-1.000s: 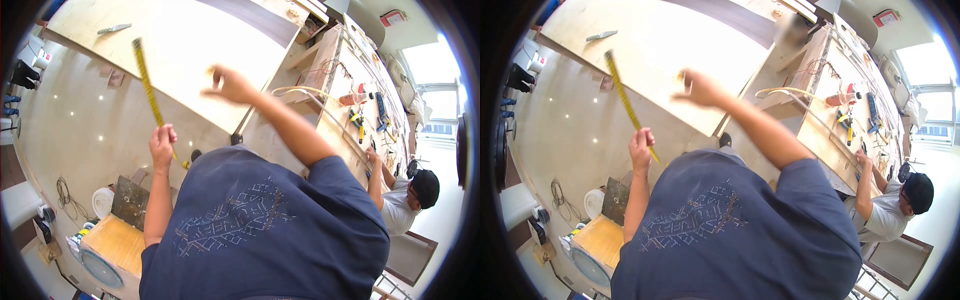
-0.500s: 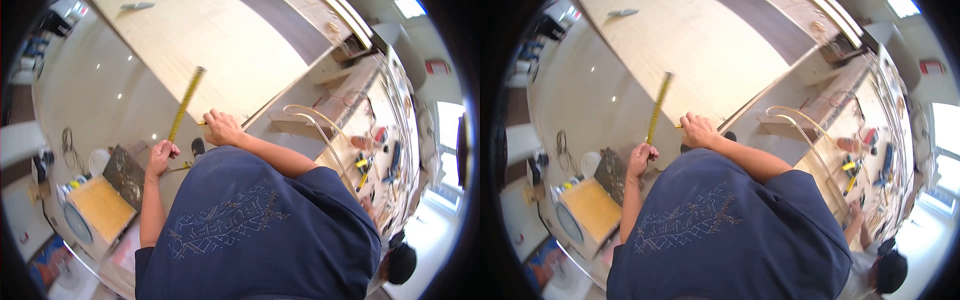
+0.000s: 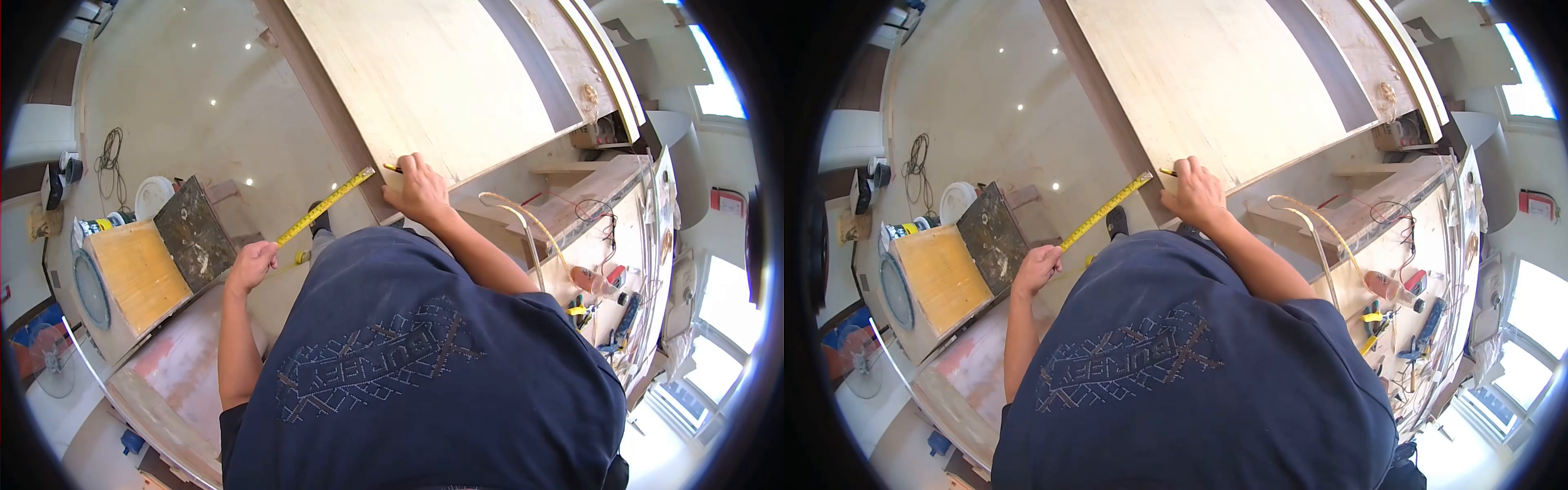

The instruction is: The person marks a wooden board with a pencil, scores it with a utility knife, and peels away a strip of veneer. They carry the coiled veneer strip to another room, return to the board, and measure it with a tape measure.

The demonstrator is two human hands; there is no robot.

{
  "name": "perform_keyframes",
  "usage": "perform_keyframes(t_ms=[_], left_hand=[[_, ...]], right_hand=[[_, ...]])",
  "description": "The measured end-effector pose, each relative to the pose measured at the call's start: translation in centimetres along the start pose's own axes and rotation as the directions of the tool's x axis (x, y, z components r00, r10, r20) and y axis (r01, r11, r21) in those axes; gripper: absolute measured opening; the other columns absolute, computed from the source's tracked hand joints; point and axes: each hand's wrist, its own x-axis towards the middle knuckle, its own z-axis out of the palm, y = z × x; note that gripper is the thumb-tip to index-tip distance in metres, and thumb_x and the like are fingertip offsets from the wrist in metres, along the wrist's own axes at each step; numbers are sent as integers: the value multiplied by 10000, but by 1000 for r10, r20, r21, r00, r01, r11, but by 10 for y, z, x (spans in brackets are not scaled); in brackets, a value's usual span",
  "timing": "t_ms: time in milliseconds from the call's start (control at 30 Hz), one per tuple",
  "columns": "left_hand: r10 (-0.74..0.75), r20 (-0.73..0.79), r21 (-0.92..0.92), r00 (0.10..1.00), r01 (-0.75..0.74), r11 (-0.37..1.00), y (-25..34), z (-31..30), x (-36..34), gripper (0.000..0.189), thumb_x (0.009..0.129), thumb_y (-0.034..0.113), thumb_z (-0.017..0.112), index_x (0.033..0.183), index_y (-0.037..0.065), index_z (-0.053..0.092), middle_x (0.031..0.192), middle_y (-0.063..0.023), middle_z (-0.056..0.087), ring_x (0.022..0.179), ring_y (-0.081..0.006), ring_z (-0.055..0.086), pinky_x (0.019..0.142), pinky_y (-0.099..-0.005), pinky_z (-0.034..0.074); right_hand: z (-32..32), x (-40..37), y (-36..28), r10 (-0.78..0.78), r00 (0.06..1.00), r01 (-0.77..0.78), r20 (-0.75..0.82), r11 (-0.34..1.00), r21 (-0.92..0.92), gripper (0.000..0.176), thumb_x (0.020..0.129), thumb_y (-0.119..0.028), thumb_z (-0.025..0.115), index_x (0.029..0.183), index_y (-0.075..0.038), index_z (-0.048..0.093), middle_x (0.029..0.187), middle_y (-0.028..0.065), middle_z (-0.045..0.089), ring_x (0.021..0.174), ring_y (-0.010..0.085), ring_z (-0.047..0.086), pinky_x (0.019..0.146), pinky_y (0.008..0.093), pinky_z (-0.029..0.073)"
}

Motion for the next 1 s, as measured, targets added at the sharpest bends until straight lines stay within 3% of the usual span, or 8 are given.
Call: perform_keyframes(t_ms=[133,233,433,533,767,867,1000], left_hand=[[45,51,115,998,-51,992,2,-8,7,395,970,343,553,716,46,609,623,1,558,577,-111,474,558,-295,394],[96,57,44,994,-98,994,-2,-2,17,380,971,317,550,700,55,601,622,15,546,572,-102,457,548,-288,383],[59,81,73,995,-65,995,11,13,31,378,954,314,550,716,28,613,628,-6,574,593,-109,497,572,-298,410],[80,62,140,995,-88,986,13,23,36,401,958,331,544,722,15,616,620,-19,575,590,-117,505,575,-309,419],[111,35,95,993,-113,989,27,49,40,421,963,352,540,740,5,624,616,-36,581,583,-136,513,580,-317,428],[102,12,95,995,-103,990,28,56,39,416,967,346,541,749,3,628,623,-43,590,589,-141,524,585,-321,434],[99,3,79,995,-98,992,26,66,35,399,971,337,553,775,-1,639,634,-49,599,599,-145,532,590,-323,439]], right_hand=[[-8,-3,17,76,997,-77,-16,997,-7,481,764,-377,714,1091,-75,530,1085,127,552,1023,321,599,841,453,492],[-14,-4,19,129,991,-130,-22,991,-29,483,760,-388,721,1077,-72,537,1085,125,556,1031,320,600,835,447,493],[-22,-5,18,199,980,-200,-19,979,-46,512,753,-403,731,1094,-71,542,1106,118,562,1058,299,599,837,435,492],[-24,-5,27,203,978,-206,-51,977,-58,519,752,-399,735,1106,-69,548,1110,118,567,1042,304,609,827,432,495],[-24,-8,45,94,993,-100,-67,991,-92,510,748,-386,741,1110,-69,574,1112,115,589,989,320,632,812,431,506],[-33,-18,48,60,997,-60,-57,998,-8,512,757,-379,747,1135,-74,584,1117,111,609,983,319,640,814,425,512],[-38,-26,93,160,965,-142,-209,985,98,484,771,-355,771,1123,-57,622,1042,119,637,947,291,646,805,401,513]])
